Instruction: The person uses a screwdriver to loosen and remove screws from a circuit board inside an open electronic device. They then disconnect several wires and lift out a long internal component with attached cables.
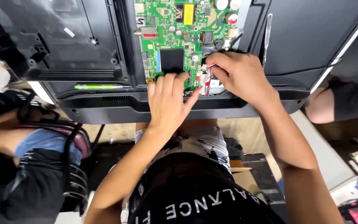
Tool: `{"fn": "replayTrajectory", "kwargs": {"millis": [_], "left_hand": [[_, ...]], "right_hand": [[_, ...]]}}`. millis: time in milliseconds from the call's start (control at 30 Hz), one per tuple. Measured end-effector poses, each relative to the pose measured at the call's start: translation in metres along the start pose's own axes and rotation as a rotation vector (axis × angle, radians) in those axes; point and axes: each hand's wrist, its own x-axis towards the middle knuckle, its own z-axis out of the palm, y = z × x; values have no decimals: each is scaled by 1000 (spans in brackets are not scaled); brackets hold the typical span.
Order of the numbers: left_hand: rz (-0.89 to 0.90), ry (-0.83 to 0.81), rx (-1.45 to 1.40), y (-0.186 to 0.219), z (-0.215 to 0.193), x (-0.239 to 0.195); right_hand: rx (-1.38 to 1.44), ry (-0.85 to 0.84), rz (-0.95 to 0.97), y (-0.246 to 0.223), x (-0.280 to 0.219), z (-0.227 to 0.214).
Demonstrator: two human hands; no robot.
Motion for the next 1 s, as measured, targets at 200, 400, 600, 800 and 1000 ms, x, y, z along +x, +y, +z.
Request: {"fn": "replayTrajectory", "kwargs": {"millis": [200, 400, 600, 800, 1000], "left_hand": [[-1, -68, 34, 2, 4, 9], [-1, -97, 47, 4, -3, 8], [16, -184, 39, 7, -6, 13], [128, -246, 136, -1, -5, 9], [230, -145, 179, -12, -2, 4]], "right_hand": [[-23, -101, -32, 5, 0, -9], [105, -87, 12, 2, -1, -20], [196, 115, 69, 5, -17, 2], [353, 359, 132, 4, -38, 8], [390, 424, 144, -4, -50, 10]]}}
